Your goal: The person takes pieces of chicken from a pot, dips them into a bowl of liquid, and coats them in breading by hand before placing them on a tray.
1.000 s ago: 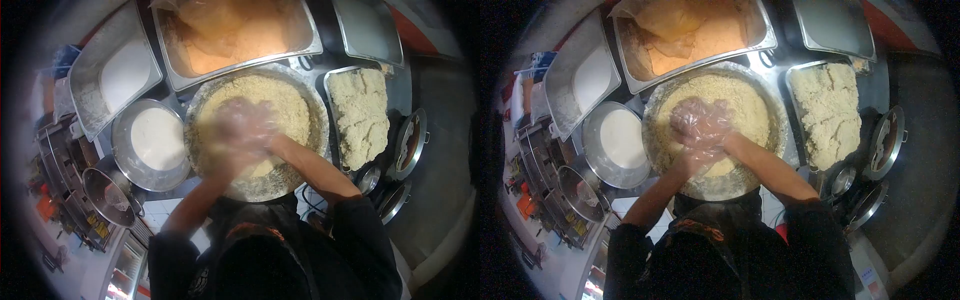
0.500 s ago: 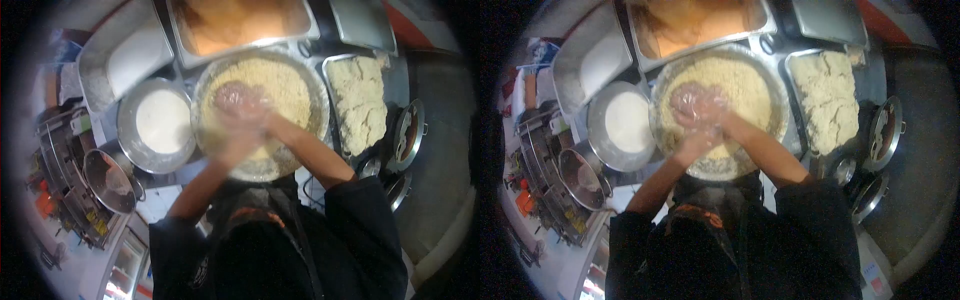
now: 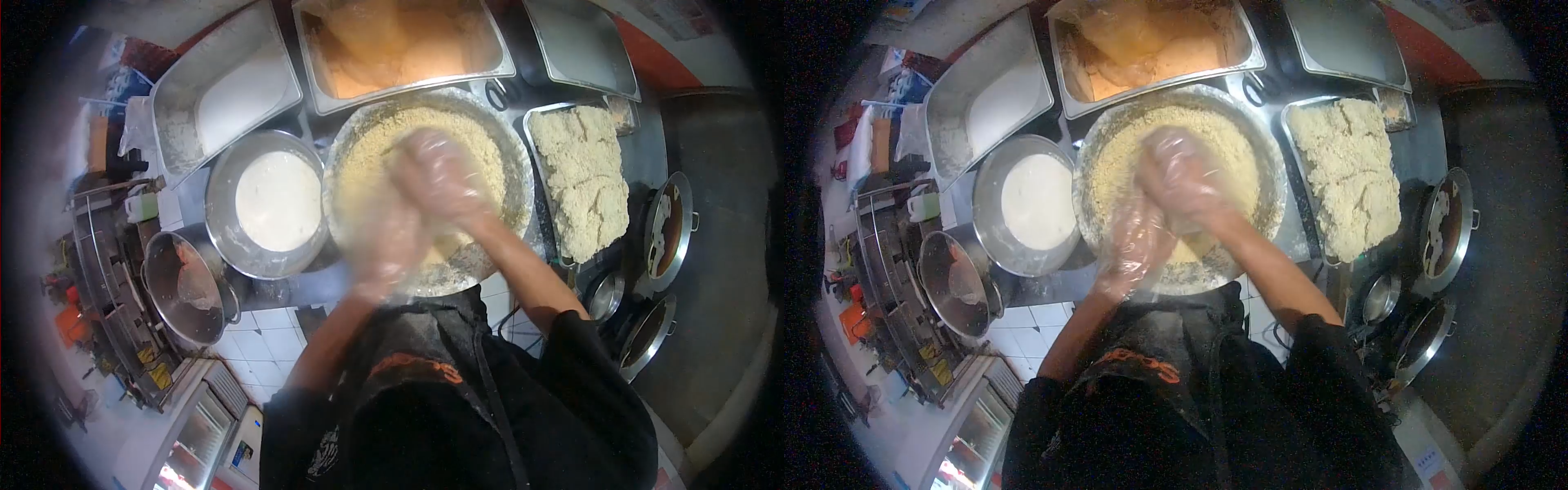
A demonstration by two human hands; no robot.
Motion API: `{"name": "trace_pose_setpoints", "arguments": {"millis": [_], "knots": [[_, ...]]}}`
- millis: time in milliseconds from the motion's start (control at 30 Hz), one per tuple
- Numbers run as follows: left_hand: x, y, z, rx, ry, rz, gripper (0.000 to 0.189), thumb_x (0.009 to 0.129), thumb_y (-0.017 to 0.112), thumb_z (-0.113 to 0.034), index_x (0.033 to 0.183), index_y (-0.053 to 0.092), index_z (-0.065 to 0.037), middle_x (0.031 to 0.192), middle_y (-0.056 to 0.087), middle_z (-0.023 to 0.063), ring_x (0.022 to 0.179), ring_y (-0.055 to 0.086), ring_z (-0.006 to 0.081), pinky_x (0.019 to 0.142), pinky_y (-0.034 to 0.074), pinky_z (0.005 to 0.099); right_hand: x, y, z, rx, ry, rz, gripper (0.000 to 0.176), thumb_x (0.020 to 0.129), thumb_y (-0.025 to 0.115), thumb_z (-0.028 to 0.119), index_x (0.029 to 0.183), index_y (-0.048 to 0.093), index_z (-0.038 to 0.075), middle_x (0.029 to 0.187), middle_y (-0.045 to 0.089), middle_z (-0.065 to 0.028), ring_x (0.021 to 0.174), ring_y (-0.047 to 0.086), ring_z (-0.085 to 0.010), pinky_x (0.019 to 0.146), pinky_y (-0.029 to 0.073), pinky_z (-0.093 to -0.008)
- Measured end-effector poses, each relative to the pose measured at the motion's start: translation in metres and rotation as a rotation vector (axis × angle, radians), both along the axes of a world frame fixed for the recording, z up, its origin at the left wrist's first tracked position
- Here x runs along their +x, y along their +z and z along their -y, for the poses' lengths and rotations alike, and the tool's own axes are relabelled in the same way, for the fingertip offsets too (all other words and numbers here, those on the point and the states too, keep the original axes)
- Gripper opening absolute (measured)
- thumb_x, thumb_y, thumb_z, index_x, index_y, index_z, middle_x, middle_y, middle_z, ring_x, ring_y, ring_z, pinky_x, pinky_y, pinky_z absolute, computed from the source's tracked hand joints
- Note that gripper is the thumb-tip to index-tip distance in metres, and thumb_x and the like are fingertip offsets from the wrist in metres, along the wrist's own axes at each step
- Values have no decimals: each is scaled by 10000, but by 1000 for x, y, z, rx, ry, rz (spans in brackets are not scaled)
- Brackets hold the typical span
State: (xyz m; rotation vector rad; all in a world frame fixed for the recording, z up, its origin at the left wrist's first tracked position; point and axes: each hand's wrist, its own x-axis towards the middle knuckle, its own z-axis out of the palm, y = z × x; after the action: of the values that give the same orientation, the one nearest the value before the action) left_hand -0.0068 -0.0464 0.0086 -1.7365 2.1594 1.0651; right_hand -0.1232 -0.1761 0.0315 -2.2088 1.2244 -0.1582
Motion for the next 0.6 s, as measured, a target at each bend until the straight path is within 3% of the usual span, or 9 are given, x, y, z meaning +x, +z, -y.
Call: {"name": "trace_pose_setpoints", "arguments": {"millis": [67, 100, 133, 200, 300, 333, 500, 533, 600], "knots": [[0, -15, -4, -707, 452, -67, 814, 967, 604, -435, 1560, 284, 21, 1611, 294, 222, 1506, 266, 344, 1258, 202, 437, -24, 18, 13, -4, -131, 47, 363, 989, 546, 356, 1158, 663, 56, 1163, 665, -172, 1071, 627, -334, 983, 494, -442], [6, 7, 5, -1082, 466, -175, 730, 895, 735, -260, 1438, 422, 115, 1452, 474, 315, 1364, 467, 447, 1171, 338, 473, -34, 23, 16, 1, -267, 90, 361, 1013, 519, 331, 1213, 646, 58, 1132, 669, -183, 1029, 639, -359, 937, 512, -439], [4, -7, 7, -1089, 466, -174, 730, 895, 735, -260, 1438, 422, 115, 1452, 474, 315, 1364, 467, 447, 1171, 338, 473, -40, 18, 20, -5, -264, 93, 361, 1013, 519, 331, 1213, 646, 58, 1132, 669, -183, 1029, 639, -359, 937, 512, -439], [-1, -46, 5, -841, 641, -170, 938, 926, 647, -465, 1556, 217, 81, 1579, 256, 341, 1486, 247, 460, 1238, 207, 481, -53, -16, 25, 860, -546, 855, 426, 1021, 486, 383, 1240, 634, 49, 1137, 673, -192, 1036, 641, -357, 950, 508, -441], [-2, -11, 40, -287, 697, 109, 920, 954, 608, -510, 1530, 248, 110, 1550, 327, 332, 1474, 318, 430, 1220, 268, 453, -62, -76, 35, 2206, -834, 1993, 525, 1033, 436, 461, 1280, 616, 35, 1145, 680, -206, 1047, 645, -354, 969, 501, -444], [-4, -5, 48, -284, 695, 110, 920, 954, 608, -510, 1530, 248, 110, 1550, 327, 332, 1474, 318, 430, 1220, 268, 453, -63, -91, 37, 2206, -838, 1995, 525, 1033, 436, 461, 1280, 616, 35, 1145, 680, -206, 1047, 645, -354, 969, 501, -444], [-5, 2, 49, -221, 896, -225, 839, 952, 632, -433, 1545, 283, 48, 1574, 257, 346, 1498, 184, 496, 1248, 200, 482, -44, -128, 51, 646, -352, 814, 480, 1021, 465, 459, 1188, 660, 53, 1373, 582, -206, 1228, 577, -357, 1069, 480, -487], [-4, -11, 43, -232, 898, -226, 839, 952, 632, -433, 1545, 283, 48, 1574, 257, 346, 1498, 184, 496, 1248, 200, 482, -43, -117, 56, 639, -344, 817, 480, 1021, 465, 459, 1188, 660, 53, 1373, 582, -206, 1228, 577, -357, 1069, 480, -487], [-5, -49, 22, -572, 387, -549, 709, 1029, 518, -406, 1552, 272, 4, 1589, 262, 303, 1506, 200, 457, 1267, 181, 464, -33, -33, 53, 232, -170, -45, 561, 1043, 379, 496, 1303, 612, 57, 1422, 563, -176, 1306, 535, -363, 1119, 436, -487]]}}
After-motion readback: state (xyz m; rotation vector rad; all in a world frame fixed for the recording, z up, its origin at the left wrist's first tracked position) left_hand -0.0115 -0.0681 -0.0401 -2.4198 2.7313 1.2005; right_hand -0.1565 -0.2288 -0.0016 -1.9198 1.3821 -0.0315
